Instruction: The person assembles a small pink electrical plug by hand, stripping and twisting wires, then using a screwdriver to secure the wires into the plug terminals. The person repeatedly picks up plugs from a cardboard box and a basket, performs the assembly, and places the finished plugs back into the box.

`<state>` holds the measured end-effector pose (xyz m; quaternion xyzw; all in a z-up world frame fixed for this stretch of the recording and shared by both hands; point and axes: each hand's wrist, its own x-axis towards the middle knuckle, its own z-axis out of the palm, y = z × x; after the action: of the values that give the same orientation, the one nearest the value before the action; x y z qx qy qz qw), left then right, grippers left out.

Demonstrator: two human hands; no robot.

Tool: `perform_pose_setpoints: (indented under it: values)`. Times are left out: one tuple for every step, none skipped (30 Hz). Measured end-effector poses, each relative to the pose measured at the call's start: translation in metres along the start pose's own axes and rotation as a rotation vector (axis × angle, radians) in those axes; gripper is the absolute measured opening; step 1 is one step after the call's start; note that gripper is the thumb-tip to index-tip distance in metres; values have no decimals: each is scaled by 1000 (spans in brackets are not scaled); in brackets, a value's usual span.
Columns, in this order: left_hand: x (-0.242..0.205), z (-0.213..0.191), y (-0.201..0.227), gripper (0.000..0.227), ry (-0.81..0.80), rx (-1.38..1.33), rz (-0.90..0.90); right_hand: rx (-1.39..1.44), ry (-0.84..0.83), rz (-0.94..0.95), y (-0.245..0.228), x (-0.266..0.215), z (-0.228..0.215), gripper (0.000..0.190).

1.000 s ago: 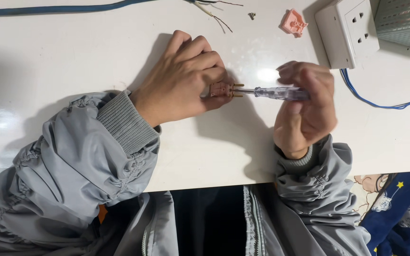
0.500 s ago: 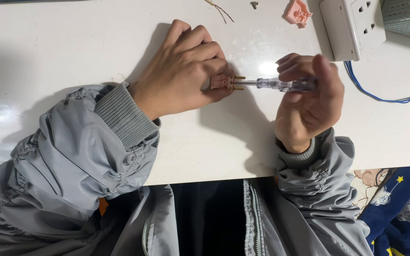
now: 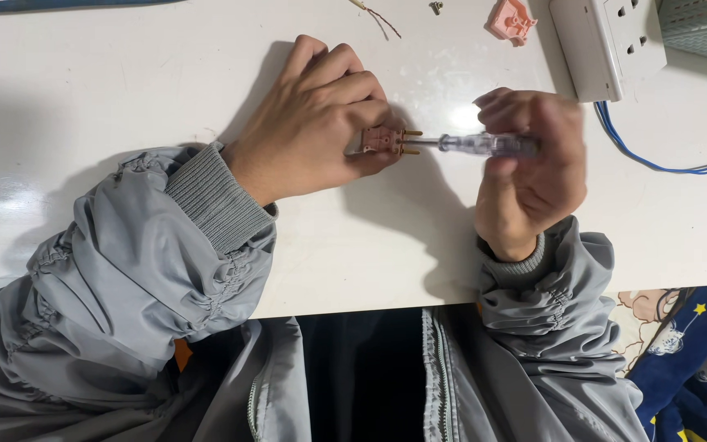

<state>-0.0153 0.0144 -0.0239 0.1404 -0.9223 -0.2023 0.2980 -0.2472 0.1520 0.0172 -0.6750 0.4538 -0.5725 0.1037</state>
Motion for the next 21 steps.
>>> perform_pose_setpoints:
  values:
    - [0,1,0,43,3,27,-1,69,12,38,1,-5,-2,46]
    - [0,1,0,43,2,28,-1,70,12,38,-2,-1,-2,46]
    - [0,1,0,41,0,12,0,-13,-25,17,-5,4,-1,42]
    - [0,1,0,40,-2,-6,2,-97,-62,-3,-9,8,-1,38]
    - [0,1,0,40,-3,-6,3,-97,-62,-3,-6,5,-2,38]
    - [0,1,0,42,-3,12,3,-57,-52,3,-3,2,-2,42]
    - [0,1,0,44,-4,30,3,-18,-43,9,0,-1,-3,46]
    - [-1,2,-1,44,-3,31,4,-17,-43,8,0,-4,-5,46]
    - [-1,3,-1,45,-15,38,1,-6,-45,34,0,-6,-7,51]
    - [-2,3,-2,46,-28,47,0,6,-45,60,0,-8,-8,57]
    - [-2,2,-2,46,-28,48,1,7,-44,59,1,-8,-8,57]
    - [-2,2,-2,48,-23,49,6,15,-74,50,1,-8,-9,62]
    - [-1,1,-1,50,-18,49,10,23,-105,41,1,-7,-10,68]
    - [-1,0,-1,50,-18,49,12,22,-103,41,1,-4,-7,68]
    - [-1,0,-1,51,-18,44,17,-67,-75,6,1,-1,-5,60]
    - [0,-1,-1,52,-19,40,20,-155,-47,-29,0,3,-3,52]
    - [0,0,-1,52,-18,41,22,-155,-46,-31,1,-1,-6,52]
    - [0,0,-1,52,-32,46,7,-119,-43,4,3,-4,-8,53]
    - [0,1,-1,51,-46,51,-8,-83,-40,38,4,-7,-11,54]
    - [-1,1,-1,51,-45,53,-7,-83,-39,36,3,-7,-13,54]
    - [-1,2,-1,52,-43,50,-9,-107,-53,30,1,-6,-15,52]
